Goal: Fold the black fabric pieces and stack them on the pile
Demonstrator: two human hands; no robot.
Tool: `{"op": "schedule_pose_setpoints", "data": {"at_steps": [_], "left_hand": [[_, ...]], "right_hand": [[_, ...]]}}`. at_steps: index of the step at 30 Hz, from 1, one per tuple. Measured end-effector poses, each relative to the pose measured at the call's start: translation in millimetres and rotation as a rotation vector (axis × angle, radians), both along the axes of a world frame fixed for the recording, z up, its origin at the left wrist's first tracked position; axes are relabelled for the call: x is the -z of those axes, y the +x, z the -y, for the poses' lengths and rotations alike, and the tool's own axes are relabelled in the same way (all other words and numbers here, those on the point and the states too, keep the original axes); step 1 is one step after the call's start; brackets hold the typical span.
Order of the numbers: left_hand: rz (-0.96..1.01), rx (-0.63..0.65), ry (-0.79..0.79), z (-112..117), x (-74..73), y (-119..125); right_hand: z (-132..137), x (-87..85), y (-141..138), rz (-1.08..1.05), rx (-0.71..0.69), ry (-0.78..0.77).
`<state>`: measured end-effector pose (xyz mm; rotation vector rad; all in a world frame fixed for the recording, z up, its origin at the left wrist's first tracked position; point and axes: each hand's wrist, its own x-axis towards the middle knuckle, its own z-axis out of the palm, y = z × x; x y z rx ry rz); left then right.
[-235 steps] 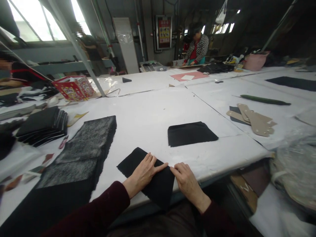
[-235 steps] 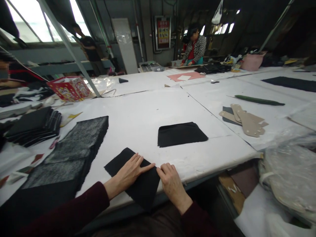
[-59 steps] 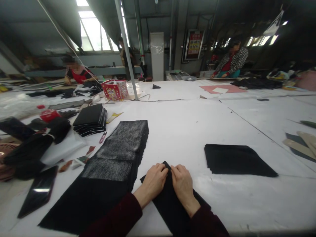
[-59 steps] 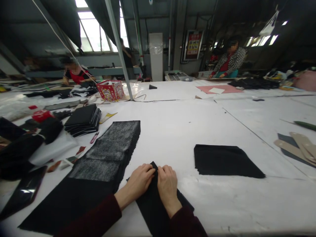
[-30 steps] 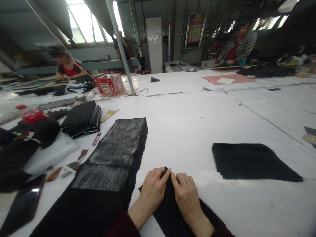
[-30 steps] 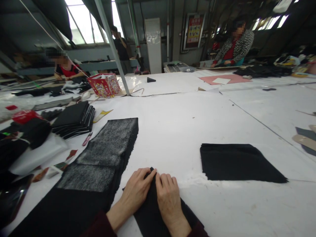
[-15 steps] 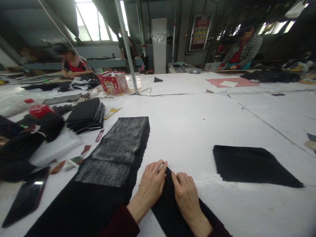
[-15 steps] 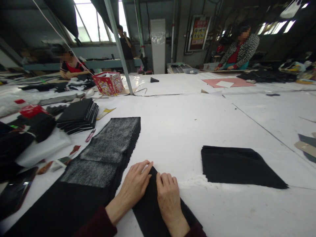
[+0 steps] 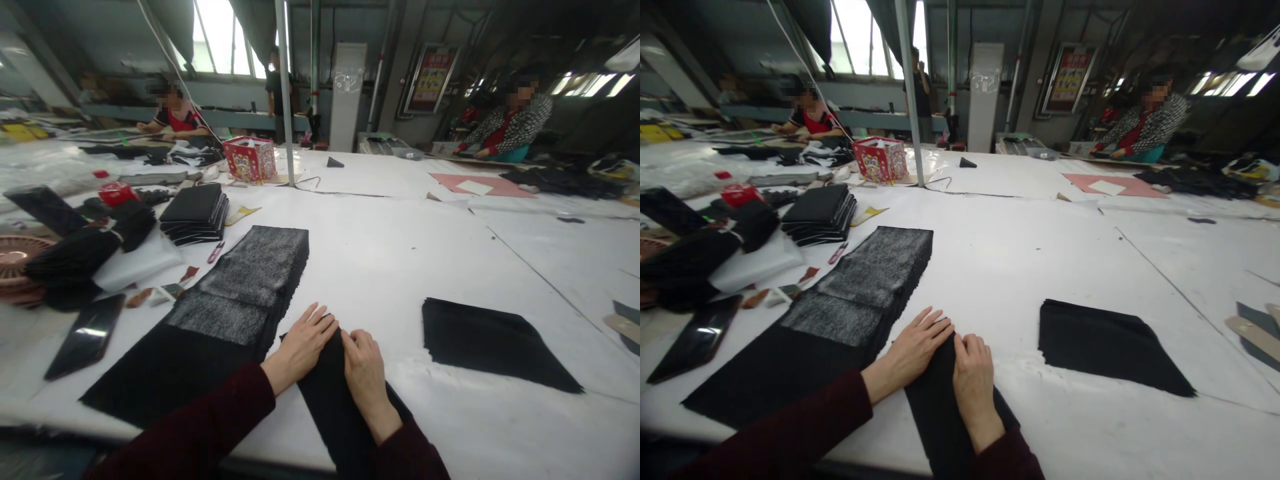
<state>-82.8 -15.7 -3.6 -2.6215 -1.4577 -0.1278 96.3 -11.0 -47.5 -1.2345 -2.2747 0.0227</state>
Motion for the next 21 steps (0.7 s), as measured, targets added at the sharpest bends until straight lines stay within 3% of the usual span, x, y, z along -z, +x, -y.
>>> {"op": "schedule_pose_setpoints", "data": {"at_steps": [6, 12, 21], "left_hand": [[-0.016, 0.017, 0.017, -14.8, -4.2, -3.3], [0.000, -0.011, 0.002, -10.1, -6.5, 5.5], [-0.026, 0.066, -0.019, -8.2, -7.5, 10.4]], "right_hand": [[-13.8, -5.0, -4.6, 0.010, 0.020, 0.018], [-4.2, -3.6, 6.3, 0.012, 0.022, 0.032], [9.3, -6.4, 22.0, 0.035, 0.031, 0.016]]}}
